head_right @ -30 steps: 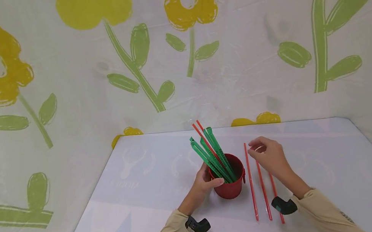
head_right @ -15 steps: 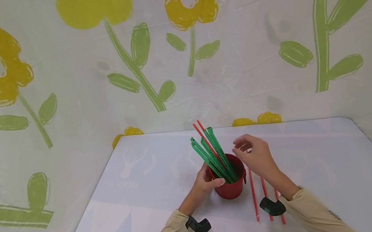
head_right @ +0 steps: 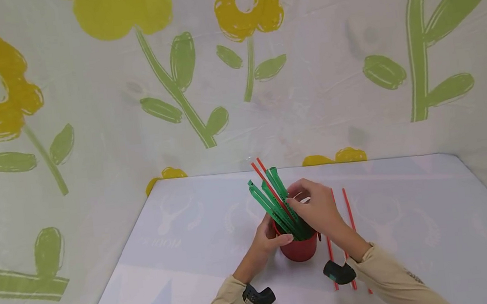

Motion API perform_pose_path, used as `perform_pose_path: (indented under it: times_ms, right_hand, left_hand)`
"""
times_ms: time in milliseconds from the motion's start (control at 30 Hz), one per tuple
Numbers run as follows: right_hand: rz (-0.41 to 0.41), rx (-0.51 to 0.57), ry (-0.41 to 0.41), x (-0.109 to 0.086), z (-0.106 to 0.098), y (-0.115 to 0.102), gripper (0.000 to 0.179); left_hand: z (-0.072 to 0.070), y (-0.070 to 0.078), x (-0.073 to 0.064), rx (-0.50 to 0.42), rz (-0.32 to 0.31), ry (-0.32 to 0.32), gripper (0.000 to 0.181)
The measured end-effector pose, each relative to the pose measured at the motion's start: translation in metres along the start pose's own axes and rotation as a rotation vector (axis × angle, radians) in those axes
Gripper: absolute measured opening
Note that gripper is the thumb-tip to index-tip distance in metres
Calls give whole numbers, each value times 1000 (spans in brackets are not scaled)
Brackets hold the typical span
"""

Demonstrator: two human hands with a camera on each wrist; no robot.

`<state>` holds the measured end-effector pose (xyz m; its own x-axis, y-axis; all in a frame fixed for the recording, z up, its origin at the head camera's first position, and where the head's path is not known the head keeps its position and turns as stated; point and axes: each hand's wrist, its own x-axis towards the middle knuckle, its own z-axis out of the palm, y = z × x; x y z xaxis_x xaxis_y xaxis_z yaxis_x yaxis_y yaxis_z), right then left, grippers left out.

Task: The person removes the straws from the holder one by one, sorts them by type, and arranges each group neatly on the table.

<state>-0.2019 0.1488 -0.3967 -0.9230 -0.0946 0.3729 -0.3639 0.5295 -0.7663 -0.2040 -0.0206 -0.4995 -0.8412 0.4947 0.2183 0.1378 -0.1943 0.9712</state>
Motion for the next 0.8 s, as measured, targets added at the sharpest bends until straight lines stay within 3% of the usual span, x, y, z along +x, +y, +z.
perform_pose_path:
  times_ms: [133,433,600,800]
  right_hand:
    - [-44,29,-12,2,7,-6,12]
    - [-157,-43,24,5,20,-8,13]
    - [-145,-66,28,7,24,-9,12]
    - [-147,-109,42,9,29,-11,12]
  left_hand:
    - [-1,-1,0,-3,-17,5,71]
    - [2,7,-4,36,-41,-1,69]
    - [2,9,-4,26,-32,-9,67]
    - [1,-1,-3,7,-22,-8,69]
